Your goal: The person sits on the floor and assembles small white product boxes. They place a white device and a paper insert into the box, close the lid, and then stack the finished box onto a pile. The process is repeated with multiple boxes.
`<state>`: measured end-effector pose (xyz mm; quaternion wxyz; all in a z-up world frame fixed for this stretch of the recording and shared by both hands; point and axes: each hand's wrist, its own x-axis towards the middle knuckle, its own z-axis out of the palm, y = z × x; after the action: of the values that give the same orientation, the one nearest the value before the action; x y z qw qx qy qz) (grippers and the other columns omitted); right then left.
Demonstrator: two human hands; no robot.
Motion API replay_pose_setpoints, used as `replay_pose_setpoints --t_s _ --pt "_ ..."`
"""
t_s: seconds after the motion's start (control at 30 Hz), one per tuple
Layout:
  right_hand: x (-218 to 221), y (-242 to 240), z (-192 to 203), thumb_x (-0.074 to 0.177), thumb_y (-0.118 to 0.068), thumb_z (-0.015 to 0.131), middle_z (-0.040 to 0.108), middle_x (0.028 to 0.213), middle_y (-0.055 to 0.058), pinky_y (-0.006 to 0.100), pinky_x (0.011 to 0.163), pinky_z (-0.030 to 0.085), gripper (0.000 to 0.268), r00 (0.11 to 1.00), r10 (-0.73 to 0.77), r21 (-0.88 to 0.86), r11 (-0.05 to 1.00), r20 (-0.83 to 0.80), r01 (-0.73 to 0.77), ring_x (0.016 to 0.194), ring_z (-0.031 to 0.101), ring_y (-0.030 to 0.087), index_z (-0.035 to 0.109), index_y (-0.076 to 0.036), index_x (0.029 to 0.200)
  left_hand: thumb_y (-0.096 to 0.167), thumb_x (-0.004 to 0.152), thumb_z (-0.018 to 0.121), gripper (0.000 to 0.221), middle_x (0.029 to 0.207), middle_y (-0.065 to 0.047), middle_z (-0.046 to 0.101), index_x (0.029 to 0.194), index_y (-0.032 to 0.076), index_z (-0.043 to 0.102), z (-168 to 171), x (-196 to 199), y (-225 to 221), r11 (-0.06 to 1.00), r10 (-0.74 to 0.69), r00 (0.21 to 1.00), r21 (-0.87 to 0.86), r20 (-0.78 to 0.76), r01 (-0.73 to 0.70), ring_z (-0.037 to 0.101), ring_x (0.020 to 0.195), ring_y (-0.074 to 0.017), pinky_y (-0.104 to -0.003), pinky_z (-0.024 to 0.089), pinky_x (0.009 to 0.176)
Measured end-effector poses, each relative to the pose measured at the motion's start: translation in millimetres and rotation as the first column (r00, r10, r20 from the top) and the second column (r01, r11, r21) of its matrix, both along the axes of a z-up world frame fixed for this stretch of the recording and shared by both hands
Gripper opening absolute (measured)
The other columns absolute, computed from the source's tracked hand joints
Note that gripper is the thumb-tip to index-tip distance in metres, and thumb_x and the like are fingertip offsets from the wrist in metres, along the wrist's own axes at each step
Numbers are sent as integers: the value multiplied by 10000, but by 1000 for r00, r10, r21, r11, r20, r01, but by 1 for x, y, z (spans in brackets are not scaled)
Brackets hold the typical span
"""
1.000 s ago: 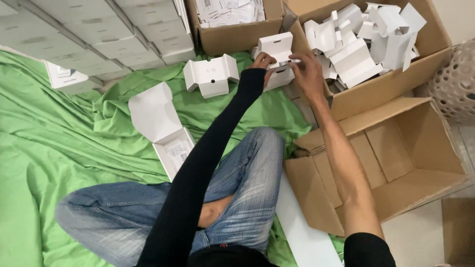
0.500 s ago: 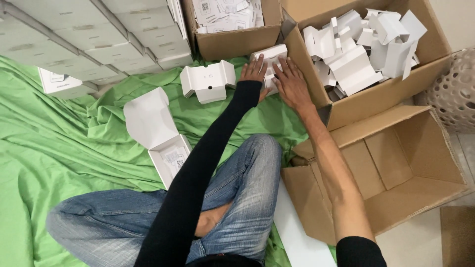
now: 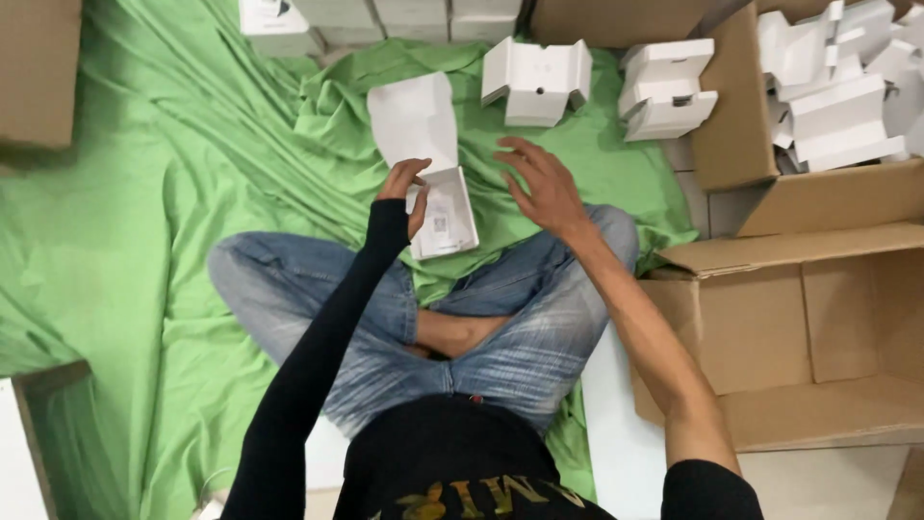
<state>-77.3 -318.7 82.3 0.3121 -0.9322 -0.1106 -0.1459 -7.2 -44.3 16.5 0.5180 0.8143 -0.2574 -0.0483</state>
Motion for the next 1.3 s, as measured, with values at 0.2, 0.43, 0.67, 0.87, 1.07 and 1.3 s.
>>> replay_pose_setpoints --t_s 0.2,0.43,0.67,0.87,1.07,1.3 --pt "13 95 -97 940 -158 667 699 1228 134 454 831 567 358 953 129 -184 966 -274 -183 1015 692 343 650 -62 1285 213 827 735 551 1285 -183 629 1324 20 595 -134 6 22 857 -340 849 505 405 102 577 1257 -364 -556 354 1182" --pt "36 121 -189 779 -163 731 718 1083 194 471 727 595 745 927 -87 -534 835 -365 -132 930 723 351 483 26 1456 323 788 663 583 1264 -213 610 1311 74 603 -148 -15 -23 794 -214 851 593 479 -134 532 1093 -389 -568 397 940" --pt "23 124 -161 750 -156 759 702 1120 200 490 730 586 883 901 -121 -510 852 -415 -120 954 714 364 372 -36 1534 366 666 704 727 1198 -224 625 1273 -22 609 -169 -13 -27 794 -173 863 586 475 -163 548 1104 -371 -494 423 911" --pt "12 129 -125 711 -141 779 673 1196 233 518 756 573 996 861 -114 -397 911 -495 -108 984 699 396 295 -45 1576 371 762 716 658 1020 -157 695 1248 -62 621 -227 -6 -33 786 -154 856 586 494 -197 637 1022 -320 -495 465 931" --pt "-3 123 -136 730 -114 747 689 1215 189 512 786 575 889 878 -92 -374 922 -469 -103 1049 690 381 367 -86 1534 426 598 764 484 670 -112 680 878 37 703 -182 -16 -15 861 -218 859 506 463 -54 683 716 -293 -612 468 858" --pt "-16 123 -86 776 -34 686 709 1190 148 503 767 567 725 903 -15 -223 971 -430 -90 1096 678 361 474 -157 1459 228 714 805 293 855 -122 684 914 83 647 -164 0 6 808 -452 843 534 292 248 683 835 -345 -470 491 825"
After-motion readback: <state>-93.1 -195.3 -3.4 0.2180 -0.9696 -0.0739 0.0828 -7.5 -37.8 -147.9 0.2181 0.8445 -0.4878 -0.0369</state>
